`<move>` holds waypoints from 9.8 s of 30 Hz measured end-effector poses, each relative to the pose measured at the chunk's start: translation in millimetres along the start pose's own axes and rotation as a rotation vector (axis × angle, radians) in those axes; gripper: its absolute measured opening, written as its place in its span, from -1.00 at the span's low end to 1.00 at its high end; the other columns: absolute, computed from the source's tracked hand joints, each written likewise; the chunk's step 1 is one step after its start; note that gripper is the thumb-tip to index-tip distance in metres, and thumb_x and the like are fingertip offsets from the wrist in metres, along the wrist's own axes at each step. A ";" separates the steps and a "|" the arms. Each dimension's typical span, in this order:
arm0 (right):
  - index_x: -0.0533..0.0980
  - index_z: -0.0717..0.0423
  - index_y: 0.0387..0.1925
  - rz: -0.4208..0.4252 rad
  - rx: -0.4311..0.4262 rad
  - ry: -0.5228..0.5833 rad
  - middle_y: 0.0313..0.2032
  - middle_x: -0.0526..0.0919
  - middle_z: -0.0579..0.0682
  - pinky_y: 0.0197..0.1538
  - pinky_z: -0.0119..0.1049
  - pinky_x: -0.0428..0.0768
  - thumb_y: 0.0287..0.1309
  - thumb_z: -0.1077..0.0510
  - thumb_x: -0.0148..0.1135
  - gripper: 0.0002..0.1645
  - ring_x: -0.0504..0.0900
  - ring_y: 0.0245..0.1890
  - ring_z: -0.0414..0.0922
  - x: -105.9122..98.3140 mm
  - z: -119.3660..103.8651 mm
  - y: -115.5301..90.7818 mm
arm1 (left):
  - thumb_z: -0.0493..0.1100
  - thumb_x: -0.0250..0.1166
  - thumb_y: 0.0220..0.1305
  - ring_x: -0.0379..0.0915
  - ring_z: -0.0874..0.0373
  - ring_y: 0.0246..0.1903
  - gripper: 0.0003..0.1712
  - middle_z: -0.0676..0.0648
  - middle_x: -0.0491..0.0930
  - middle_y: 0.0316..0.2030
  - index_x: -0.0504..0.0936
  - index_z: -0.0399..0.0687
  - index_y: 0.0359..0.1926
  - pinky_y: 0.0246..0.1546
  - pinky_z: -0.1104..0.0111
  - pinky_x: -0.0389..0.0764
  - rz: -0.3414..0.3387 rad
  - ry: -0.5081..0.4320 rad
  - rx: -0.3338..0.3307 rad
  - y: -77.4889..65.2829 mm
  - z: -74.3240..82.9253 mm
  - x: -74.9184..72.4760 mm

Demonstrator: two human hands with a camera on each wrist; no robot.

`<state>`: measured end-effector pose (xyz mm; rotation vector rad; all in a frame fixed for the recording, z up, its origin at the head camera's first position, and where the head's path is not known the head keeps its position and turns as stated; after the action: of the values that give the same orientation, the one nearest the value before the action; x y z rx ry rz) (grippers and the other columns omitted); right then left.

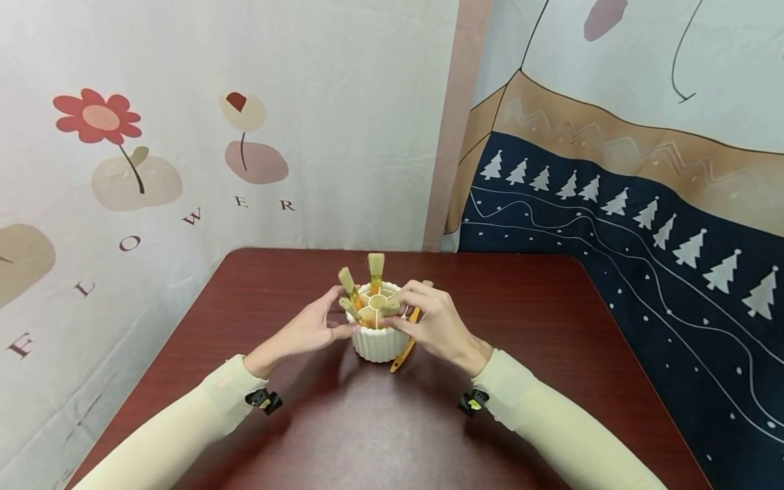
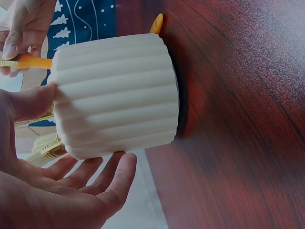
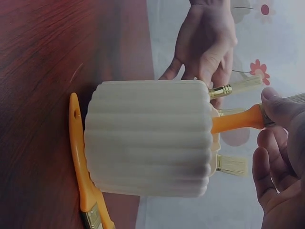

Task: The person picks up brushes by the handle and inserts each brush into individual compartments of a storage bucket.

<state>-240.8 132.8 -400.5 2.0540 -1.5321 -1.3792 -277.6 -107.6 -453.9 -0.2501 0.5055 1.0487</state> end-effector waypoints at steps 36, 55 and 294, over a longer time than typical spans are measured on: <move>0.80 -0.03 -0.15 -0.020 -0.014 -0.120 -0.31 0.70 -0.09 -0.25 0.00 0.72 0.13 0.23 0.87 -0.65 0.70 -0.30 -0.08 21.8 13.3 -7.7 | -0.16 0.55 0.54 0.79 -0.38 0.36 -0.08 -0.46 0.62 0.51 0.29 -0.19 0.73 0.23 0.04 0.90 -0.003 -0.004 -0.037 -2.4 1.3 -2.1; 0.83 -0.03 -0.09 -0.072 0.052 -0.168 -0.22 0.77 -0.13 -0.14 -0.15 0.64 0.19 0.19 0.83 -0.69 0.73 -0.26 -0.09 26.6 18.1 -10.3 | -0.16 0.55 0.55 0.78 -0.37 0.36 -0.10 -0.44 0.64 0.50 0.31 -0.18 0.71 0.24 0.04 0.90 0.001 0.008 -0.038 -3.0 1.2 -2.4; 0.80 0.11 0.03 0.150 0.296 0.156 -0.10 0.89 -0.07 -0.02 -0.42 0.88 0.20 0.43 0.75 -0.58 0.85 -0.20 -0.19 -69.6 7.3 -4.8 | 0.11 0.89 0.12 0.84 -0.14 0.28 -0.04 -0.10 0.81 0.29 0.62 -0.07 0.42 0.31 -0.06 0.82 0.358 0.062 -0.180 -17.2 0.6 5.7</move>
<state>-244.1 195.8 -370.0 2.0973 -1.8691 -0.9625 -260.2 -111.4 -457.0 -0.3605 0.5233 1.4422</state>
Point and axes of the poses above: each hand's wrist, its own y-axis towards the middle knuckle, its own x-axis out of the palm, z = x × y, the point moved 6 cm from there along y, towards the middle knuckle
